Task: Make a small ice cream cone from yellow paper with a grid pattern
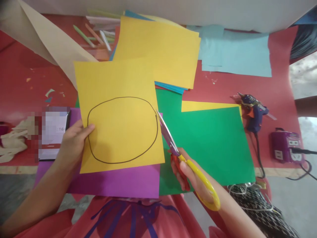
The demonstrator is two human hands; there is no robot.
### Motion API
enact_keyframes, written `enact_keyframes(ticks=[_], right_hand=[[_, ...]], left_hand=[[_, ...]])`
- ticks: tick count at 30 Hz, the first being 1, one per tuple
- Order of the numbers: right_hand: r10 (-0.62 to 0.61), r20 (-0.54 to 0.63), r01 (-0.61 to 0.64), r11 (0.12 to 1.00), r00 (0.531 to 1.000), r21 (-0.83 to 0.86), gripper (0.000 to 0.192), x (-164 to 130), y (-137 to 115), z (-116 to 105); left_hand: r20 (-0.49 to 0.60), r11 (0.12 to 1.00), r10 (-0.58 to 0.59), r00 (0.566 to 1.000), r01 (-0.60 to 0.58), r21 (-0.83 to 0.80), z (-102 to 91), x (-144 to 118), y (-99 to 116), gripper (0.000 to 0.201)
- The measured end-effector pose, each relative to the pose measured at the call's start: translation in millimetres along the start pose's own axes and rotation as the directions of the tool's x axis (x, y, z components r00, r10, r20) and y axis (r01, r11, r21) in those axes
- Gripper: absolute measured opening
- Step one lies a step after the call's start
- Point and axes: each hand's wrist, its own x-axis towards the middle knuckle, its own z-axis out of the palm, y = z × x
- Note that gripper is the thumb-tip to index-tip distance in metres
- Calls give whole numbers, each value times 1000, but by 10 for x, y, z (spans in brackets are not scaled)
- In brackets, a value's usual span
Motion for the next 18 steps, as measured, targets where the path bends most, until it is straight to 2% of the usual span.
enact_keyframes(ticks=[3, 13, 18], right_hand=[[-2, 78, 4, 1000, 997, -25, 39, 16, 24, -21], [-3, 89, 8, 998, 996, -58, 36, 68, -29, 5], [-42, 94, 51, 994, 995, -95, 38, 82, 21, 0]], left_hand=[[-12, 999, 23, 1000, -23, 33, 2, -9, -3, 41], [6, 997, 16, 1000, -16, 72, 7, -72, -27, 41], [-3, 998, 36, 999, -35, 58, 2, -79, -19, 43]])
